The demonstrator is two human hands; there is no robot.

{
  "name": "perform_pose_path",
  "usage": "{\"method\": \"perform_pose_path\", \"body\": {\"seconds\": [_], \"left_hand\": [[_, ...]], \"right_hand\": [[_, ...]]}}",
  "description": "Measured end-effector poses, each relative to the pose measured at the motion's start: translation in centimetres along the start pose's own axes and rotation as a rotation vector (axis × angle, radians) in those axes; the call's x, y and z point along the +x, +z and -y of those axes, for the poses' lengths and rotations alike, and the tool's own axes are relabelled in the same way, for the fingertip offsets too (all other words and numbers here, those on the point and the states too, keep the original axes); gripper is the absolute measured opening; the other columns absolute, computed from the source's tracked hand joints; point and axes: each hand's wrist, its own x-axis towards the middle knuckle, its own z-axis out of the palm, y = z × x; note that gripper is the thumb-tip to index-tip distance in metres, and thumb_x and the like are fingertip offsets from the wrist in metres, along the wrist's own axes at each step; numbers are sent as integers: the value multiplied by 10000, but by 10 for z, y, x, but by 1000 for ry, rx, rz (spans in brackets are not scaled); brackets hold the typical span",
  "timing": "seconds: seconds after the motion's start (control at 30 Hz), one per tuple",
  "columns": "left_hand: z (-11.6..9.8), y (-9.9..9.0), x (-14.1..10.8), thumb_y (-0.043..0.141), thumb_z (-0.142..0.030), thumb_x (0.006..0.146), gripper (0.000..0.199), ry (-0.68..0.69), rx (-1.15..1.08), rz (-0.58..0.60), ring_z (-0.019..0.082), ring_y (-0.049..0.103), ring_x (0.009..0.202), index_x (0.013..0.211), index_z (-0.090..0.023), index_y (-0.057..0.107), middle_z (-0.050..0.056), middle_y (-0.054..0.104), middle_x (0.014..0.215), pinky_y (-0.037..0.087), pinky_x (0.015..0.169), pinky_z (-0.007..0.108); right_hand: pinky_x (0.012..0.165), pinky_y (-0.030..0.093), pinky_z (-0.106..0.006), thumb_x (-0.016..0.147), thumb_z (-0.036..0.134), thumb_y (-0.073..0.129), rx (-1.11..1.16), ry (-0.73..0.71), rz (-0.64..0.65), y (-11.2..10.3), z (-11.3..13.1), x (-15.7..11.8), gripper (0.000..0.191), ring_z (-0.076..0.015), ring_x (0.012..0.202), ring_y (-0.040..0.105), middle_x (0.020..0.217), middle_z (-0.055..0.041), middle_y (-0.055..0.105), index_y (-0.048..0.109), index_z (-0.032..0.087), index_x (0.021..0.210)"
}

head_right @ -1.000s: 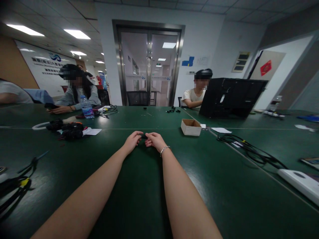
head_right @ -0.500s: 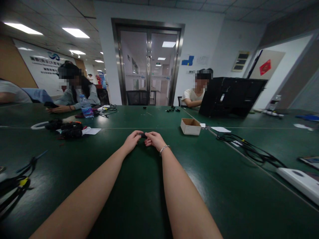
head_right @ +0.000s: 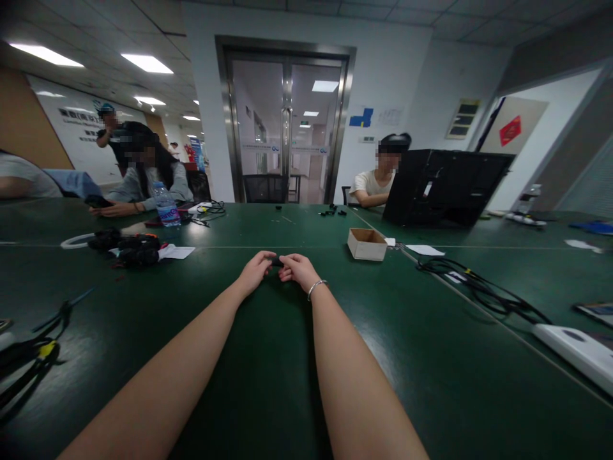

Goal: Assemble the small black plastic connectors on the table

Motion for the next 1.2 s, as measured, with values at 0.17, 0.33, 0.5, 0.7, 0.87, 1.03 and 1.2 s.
{"method": "perform_pose_path", "body": {"seconds": [0.17, 0.33, 0.5, 0.7, 0.87, 1.03, 1.2], "left_hand": [[-3, 1, -1, 401, -313, 856, 294, -21, -51, 29, 105, 463, 528, 1041, -173, 583, -11, 521, 614, 361, 518, 211], [-4, 0, -3, 413, -300, 848, 284, -33, -21, 23, 116, 496, 586, 1040, -178, 584, 1, 546, 663, 359, 529, 213], [-3, 0, -2, 451, -241, 810, 277, 1, 22, 12, 116, 496, 614, 1036, -175, 596, -3, 538, 665, 376, 573, 217], [2, 0, 0, 444, -244, 803, 280, -1, -8, 11, 117, 504, 635, 1025, -194, 608, 1, 547, 690, 369, 566, 212], [-1, -1, 0, 451, -246, 802, 259, -4, -30, 19, 109, 482, 583, 1003, -181, 602, -8, 529, 644, 347, 533, 210], [-6, 1, -3, 438, -304, 837, 254, -9, -63, 25, 96, 436, 519, 969, -160, 600, -21, 492, 590, 325, 503, 208], [-4, 1, -1, 432, -336, 849, 271, -3, -72, 44, 93, 431, 511, 947, -155, 609, -22, 481, 575, 321, 493, 203]], "right_hand": [[456, 525, -201, 901, 153, 566, 0, -2, 22, -1, -1, 2, 94, -127, 464, 589, 581, -57, 606, 547, 109, 820], [454, 520, -189, 914, 142, 536, -15, -7, 13, 0, 0, 2, 95, -117, 458, 584, 577, -53, 608, 546, 106, 827], [447, 515, -191, 897, 132, 556, -15, -2, 0, -1, -2, 4, 88, -121, 449, 583, 569, -55, 607, 538, 108, 815], [450, 521, -193, 889, 153, 579, -14, -6, 11, -1, -2, 3, 99, -118, 444, 580, 568, -46, 604, 543, 111, 807], [451, 518, -193, 899, 131, 551, -21, 0, 10, -1, -1, 2, 87, -120, 452, 584, 577, -56, 610, 534, 109, 816], [447, 518, -196, 906, 137, 539, -12, -6, 11, 0, -1, 2, 97, -124, 446, 584, 565, -51, 601, 540, 105, 815], [443, 515, -187, 894, 131, 554, -29, -5, 10, 0, 0, 2, 90, -121, 451, 584, 576, -55, 605, 557, 101, 809]]}}
